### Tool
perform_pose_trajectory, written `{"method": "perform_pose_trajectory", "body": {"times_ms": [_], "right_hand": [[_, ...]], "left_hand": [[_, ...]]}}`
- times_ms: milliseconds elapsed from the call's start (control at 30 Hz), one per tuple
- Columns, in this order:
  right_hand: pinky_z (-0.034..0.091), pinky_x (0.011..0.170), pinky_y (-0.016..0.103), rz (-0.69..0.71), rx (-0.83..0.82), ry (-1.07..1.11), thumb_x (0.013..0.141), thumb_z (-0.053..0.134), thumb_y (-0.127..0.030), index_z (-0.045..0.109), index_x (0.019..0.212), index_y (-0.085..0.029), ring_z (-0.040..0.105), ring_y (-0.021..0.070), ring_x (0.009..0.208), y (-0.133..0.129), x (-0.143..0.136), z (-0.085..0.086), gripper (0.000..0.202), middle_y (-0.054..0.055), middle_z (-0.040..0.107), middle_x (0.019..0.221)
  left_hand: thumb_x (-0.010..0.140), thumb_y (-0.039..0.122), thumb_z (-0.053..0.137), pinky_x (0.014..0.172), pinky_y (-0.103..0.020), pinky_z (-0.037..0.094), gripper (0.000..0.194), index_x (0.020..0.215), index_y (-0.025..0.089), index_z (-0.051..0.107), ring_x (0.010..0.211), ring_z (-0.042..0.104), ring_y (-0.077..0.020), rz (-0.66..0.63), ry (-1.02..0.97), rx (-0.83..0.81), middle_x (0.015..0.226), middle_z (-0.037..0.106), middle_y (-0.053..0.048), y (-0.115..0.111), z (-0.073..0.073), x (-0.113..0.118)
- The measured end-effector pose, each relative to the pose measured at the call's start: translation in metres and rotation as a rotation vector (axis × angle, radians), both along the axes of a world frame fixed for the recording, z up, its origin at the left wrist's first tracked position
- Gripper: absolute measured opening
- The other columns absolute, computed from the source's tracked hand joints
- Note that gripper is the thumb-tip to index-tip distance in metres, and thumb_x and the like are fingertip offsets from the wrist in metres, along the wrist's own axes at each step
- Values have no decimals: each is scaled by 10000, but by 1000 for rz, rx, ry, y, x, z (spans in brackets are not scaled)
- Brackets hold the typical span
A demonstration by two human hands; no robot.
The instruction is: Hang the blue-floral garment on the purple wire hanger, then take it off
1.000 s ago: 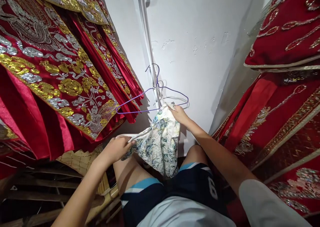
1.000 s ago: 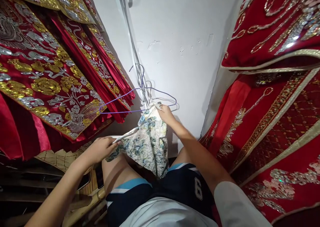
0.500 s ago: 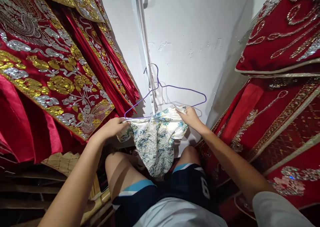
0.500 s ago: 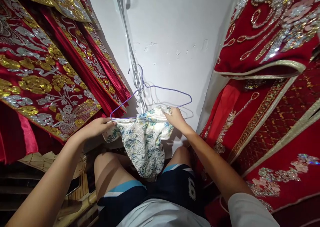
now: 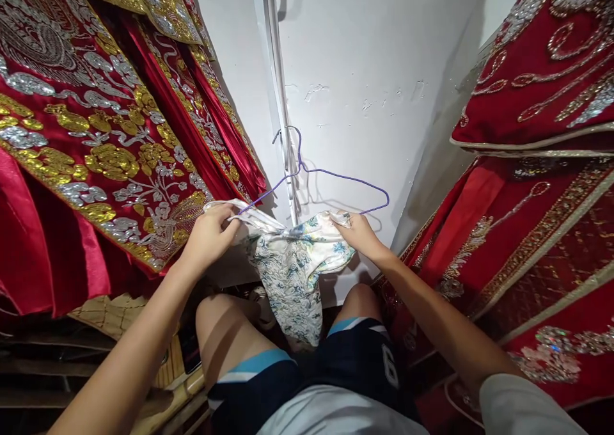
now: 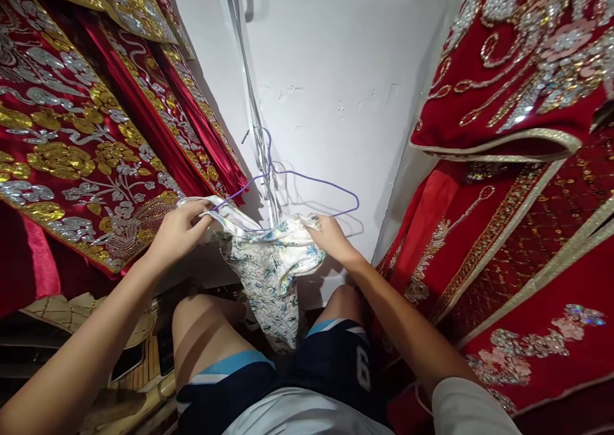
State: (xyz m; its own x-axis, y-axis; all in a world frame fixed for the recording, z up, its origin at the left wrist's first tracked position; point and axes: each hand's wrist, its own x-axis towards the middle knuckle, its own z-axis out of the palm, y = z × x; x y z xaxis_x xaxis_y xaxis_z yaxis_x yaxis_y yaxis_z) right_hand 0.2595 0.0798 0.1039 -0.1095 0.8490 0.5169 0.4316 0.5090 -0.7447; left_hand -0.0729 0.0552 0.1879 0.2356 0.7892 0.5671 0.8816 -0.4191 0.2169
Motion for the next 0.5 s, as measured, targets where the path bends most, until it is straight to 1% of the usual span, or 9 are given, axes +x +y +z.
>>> {"method": "perform_pose_trajectory", "body": {"times_ms": [67, 133, 167, 233, 300, 367, 433, 467, 500], "right_hand": [[334, 585, 261, 26, -31, -7, 886, 577, -460, 500, 659, -206, 417, 141, 584, -3, -3, -1, 349, -30, 479, 600], [386, 622, 270, 50, -24, 1, 894, 573, -442, 580, 710, -199, 500, 162, 627, -9, -3, 0, 305, -8, 562, 653], [420, 663, 280, 55, 1, 8, 897, 574, -433, 636, 771, -196, 554, 180, 684, -13, -1, 1, 276, 11, 618, 717], [467, 778, 312, 43, 78, -4, 885, 606, -420, 713, 1000, -205, 622, 215, 834, -23, 9, 4, 266, 51, 696, 912], [483, 829, 337, 6, 157, -51, 850, 663, -402, 639, 1291, -228, 629, 217, 857, -32, 23, 8, 474, 59, 701, 991], [493, 774, 330, -40, 207, -85, 811, 705, -356, 448, 1492, -226, 605, 196, 746, -39, 39, 14, 740, 28, 680, 879], [488, 710, 314, -103, 218, -77, 791, 702, -298, 281, 1575, -193, 576, 186, 671, -39, 51, 22, 896, -10, 636, 760], [487, 700, 314, -156, 206, -71, 779, 694, -274, 247, 1585, -171, 579, 190, 672, -37, 55, 28, 927, -9, 632, 747], [489, 706, 320, -214, 181, -78, 761, 693, -260, 264, 1580, -150, 593, 199, 698, -33, 59, 34, 931, 8, 648, 771]], "left_hand": [[857, 340, 430, 729, -299, 405, 230, 680, 200, 477, 778, 555, -200, -84, -55, 7, 796, 625, -51, 10, 4, 13], [857, 321, 450, 646, -273, 363, 213, 684, 198, 467, 667, 489, -155, -146, -114, -31, 682, 540, 0, 20, 6, 23], [852, 314, 462, 610, -266, 335, 214, 673, 198, 447, 619, 442, -137, -169, -139, -42, 633, 477, 21, 23, 6, 26], [844, 305, 476, 573, -261, 289, 243, 644, 198, 392, 574, 363, -114, -204, -165, -14, 588, 365, 43, 27, 4, 27], [838, 294, 473, 561, -263, 265, 266, 622, 199, 348, 556, 315, -104, -228, -156, 44, 576, 299, 49, 27, 2, 23], [831, 282, 460, 553, -269, 249, 281, 608, 202, 309, 539, 286, -101, -241, -124, 88, 565, 257, 51, 24, 3, 18], [827, 281, 452, 546, -276, 240, 285, 606, 206, 289, 522, 272, -101, -251, -76, 105, 554, 235, 51, 22, 6, 15], [830, 285, 451, 544, -278, 239, 285, 609, 207, 289, 514, 270, -102, -257, -42, 101, 548, 233, 51, 21, 8, 15], [836, 291, 448, 544, -281, 241, 281, 616, 207, 295, 507, 273, -104, -262, -6, 90, 542, 240, 52, 20, 10, 15]]}}
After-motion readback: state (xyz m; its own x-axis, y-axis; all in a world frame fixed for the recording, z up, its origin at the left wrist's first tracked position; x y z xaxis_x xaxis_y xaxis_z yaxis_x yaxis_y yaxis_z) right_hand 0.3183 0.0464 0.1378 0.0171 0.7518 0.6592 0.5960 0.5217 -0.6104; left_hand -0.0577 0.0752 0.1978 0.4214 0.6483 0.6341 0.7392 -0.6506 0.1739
